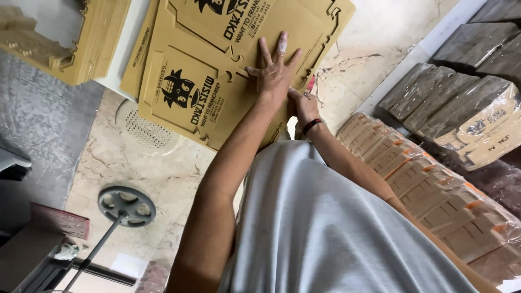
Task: The person cuts flat cardboard boxes into smaller pieces using a knife. They repeatedly position the knife along the box edges, slice through the cardboard, and separate the cut sections.
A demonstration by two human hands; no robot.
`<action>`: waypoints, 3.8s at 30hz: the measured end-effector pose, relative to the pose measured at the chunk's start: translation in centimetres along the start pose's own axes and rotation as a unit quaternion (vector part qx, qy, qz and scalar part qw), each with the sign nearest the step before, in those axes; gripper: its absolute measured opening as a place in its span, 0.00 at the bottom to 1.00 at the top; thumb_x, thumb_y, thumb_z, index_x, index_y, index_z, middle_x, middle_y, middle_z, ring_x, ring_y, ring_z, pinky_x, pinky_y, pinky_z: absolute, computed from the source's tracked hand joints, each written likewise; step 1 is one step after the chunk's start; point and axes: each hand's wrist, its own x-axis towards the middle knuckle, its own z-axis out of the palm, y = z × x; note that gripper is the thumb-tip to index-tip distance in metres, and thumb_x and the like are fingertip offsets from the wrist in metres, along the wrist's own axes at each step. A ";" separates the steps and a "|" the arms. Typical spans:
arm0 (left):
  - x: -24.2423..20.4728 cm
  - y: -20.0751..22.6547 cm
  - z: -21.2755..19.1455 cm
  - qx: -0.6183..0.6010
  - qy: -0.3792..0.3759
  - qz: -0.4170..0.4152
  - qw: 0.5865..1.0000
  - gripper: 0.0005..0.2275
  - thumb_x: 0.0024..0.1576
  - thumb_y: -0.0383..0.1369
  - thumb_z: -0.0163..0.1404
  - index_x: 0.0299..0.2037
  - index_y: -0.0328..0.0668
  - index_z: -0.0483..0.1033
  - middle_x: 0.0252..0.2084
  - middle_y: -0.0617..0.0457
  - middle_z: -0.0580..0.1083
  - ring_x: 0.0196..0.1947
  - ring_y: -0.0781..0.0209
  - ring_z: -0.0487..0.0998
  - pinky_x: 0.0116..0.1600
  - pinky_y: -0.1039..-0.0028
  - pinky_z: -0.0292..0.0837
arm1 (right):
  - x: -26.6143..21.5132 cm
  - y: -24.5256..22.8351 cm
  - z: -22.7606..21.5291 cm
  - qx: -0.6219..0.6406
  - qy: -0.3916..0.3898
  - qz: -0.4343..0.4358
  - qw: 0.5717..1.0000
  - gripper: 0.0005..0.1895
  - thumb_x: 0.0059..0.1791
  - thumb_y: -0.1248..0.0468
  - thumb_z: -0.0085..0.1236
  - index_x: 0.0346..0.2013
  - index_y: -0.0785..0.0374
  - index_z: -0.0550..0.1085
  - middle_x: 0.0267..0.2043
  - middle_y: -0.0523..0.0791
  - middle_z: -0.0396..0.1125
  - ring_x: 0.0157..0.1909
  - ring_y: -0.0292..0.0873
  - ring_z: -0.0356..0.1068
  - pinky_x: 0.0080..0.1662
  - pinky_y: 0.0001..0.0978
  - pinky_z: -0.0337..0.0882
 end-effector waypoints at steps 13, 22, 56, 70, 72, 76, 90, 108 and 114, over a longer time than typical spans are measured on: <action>1.4 0.1 1.0 0.036 0.079 -0.010 0.996 0.44 0.61 0.14 0.40 0.77 0.84 0.37 0.70 0.51 0.13 0.69 0.17 0.22 0.60 0.13 0.56 | 1.0 3.4 0.0 -0.139 0.020 -0.374 0.917 0.18 0.53 0.51 0.57 0.22 0.52 0.69 0.23 0.34 0.63 0.28 0.31 0.59 0.31 0.31 0.61; 3.1 -2.6 3.7 -0.043 0.145 0.048 0.987 0.35 0.60 0.24 0.48 0.77 0.68 0.52 0.78 0.59 0.31 0.74 0.23 0.29 0.53 0.17 0.63 | 1.1 1.6 -1.4 -0.120 -0.005 -0.308 0.944 0.25 0.51 0.49 0.63 0.17 0.49 0.61 0.22 0.31 0.50 0.27 0.28 0.48 0.26 0.29 0.48; 6.4 4.7 -14.2 -0.767 0.095 -0.257 0.580 0.27 0.54 0.45 0.61 0.53 0.28 0.73 0.35 0.35 0.76 0.24 0.41 0.81 0.28 0.46 0.80 | 3.2 -26.4 -4.2 -0.145 -0.312 -0.062 0.937 0.13 0.48 0.61 0.66 0.42 0.67 0.77 0.36 0.52 0.74 0.31 0.50 0.77 0.35 0.42 0.81; 5.2 3.9 -13.7 -0.765 0.074 -0.265 0.582 0.29 0.58 0.46 0.58 0.58 0.26 0.70 0.54 0.32 0.75 0.53 0.28 0.78 0.50 0.39 0.75 | 3.9 -27.0 -4.2 -0.174 -0.322 -0.046 0.930 0.25 0.53 0.51 0.58 0.48 0.76 0.76 0.38 0.61 0.71 0.39 0.58 0.77 0.44 0.52 0.80; 4.4 4.1 -14.1 -0.764 0.063 -0.261 0.587 0.43 0.52 0.60 0.60 0.64 0.24 0.64 0.64 0.29 0.69 0.57 0.29 0.74 0.50 0.42 0.78 | 9.3 -23.8 -3.7 -0.213 -0.330 -0.084 0.916 0.23 0.54 0.54 0.58 0.42 0.78 0.75 0.38 0.62 0.71 0.39 0.58 0.77 0.42 0.50 0.80; 5.7 4.7 -13.4 -0.759 0.060 -0.262 0.594 0.36 0.54 0.51 0.61 0.62 0.24 0.68 0.49 0.37 0.75 0.50 0.33 0.80 0.48 0.44 0.77 | 5.2 -26.4 -4.3 -0.277 -0.314 -0.123 0.900 0.16 0.50 0.60 0.59 0.41 0.74 0.79 0.38 0.61 0.71 0.40 0.56 0.76 0.39 0.45 0.81; 3.1 4.0 -10.9 -0.765 0.145 -0.287 0.558 0.25 0.57 0.40 0.58 0.58 0.25 0.73 0.41 0.37 0.75 0.40 0.37 0.82 0.37 0.54 0.81 | -3.6 -31.3 -5.1 -0.311 -0.360 -0.132 0.869 0.12 0.46 0.62 0.59 0.34 0.71 0.80 0.35 0.59 0.73 0.44 0.58 0.76 0.50 0.48 0.75; -2.4 7.5 -15.3 -0.826 0.201 -0.220 0.478 0.21 0.52 0.40 0.65 0.47 0.34 0.74 0.28 0.57 0.66 0.27 0.65 0.74 0.31 0.79 0.75 | 11.6 -22.7 -2.7 -0.443 -0.237 -0.388 0.772 0.25 0.51 0.44 0.62 0.57 0.53 0.76 0.56 0.49 0.71 0.62 0.53 0.68 0.64 0.46 0.68; 0.1 6.1 -12.4 -0.829 0.179 -0.161 0.504 0.16 0.59 0.42 0.59 0.51 0.42 0.76 0.41 0.38 0.81 0.43 0.44 0.85 0.31 0.76 0.72 | 9.3 -25.3 -1.4 -0.565 -0.178 -0.502 0.630 0.21 0.50 0.47 0.62 0.56 0.47 0.76 0.49 0.42 0.69 0.53 0.49 0.72 0.53 0.44 0.77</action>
